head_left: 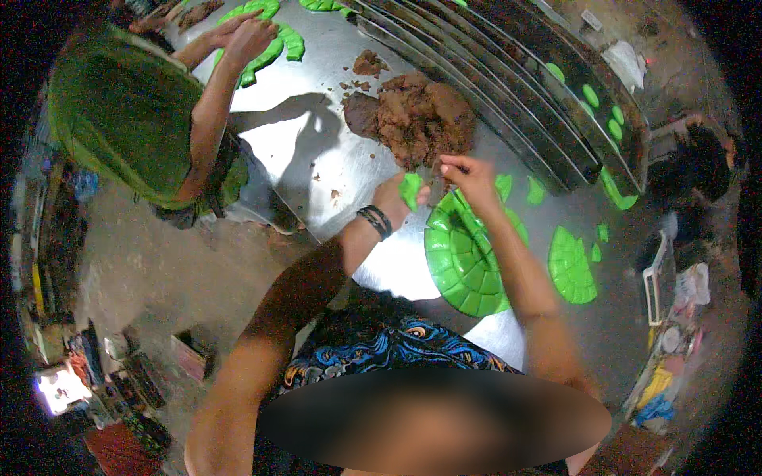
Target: The person repeatedly scoops a brown paste onto small green dough discs, folds them into sealed packets, and places them on a metal rack. A coworker performs the same task at the same table.
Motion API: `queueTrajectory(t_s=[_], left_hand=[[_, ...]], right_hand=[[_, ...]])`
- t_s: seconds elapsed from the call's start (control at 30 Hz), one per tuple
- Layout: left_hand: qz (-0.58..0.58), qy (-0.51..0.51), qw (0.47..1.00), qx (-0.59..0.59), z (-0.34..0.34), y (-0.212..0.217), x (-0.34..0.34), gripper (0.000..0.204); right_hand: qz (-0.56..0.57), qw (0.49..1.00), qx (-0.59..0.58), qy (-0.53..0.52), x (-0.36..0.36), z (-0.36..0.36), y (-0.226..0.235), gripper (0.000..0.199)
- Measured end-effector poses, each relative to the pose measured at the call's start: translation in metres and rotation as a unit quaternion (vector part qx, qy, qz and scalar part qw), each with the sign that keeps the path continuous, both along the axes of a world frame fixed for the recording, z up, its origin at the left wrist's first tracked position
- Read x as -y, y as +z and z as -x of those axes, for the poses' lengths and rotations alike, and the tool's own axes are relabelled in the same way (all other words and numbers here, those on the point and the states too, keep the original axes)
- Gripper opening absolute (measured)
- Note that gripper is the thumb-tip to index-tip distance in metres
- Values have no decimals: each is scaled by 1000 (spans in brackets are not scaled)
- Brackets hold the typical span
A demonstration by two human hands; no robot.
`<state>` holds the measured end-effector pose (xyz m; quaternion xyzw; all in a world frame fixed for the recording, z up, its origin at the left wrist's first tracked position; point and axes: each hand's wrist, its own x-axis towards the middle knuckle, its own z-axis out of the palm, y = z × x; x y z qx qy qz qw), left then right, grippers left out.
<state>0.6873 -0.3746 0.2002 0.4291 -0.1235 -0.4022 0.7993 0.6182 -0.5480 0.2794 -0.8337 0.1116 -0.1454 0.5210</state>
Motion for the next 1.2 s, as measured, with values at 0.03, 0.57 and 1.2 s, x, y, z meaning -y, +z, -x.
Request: queueTrajectory(t_s=[0.03, 0.57, 1.2], left_hand=[[-85, 21, 990, 109, 7, -6, 9, 37], [-211, 123, 951, 189, 36, 68, -115, 31], [-277, -32, 754, 595, 80, 41, -129, 39]], right_hand=[[56, 993, 101, -17, -20, 11, 2, 21], [87, 992, 15, -86, -179, 45, 1, 16], [-199, 957, -206, -35, -148, 107, -28, 14]])
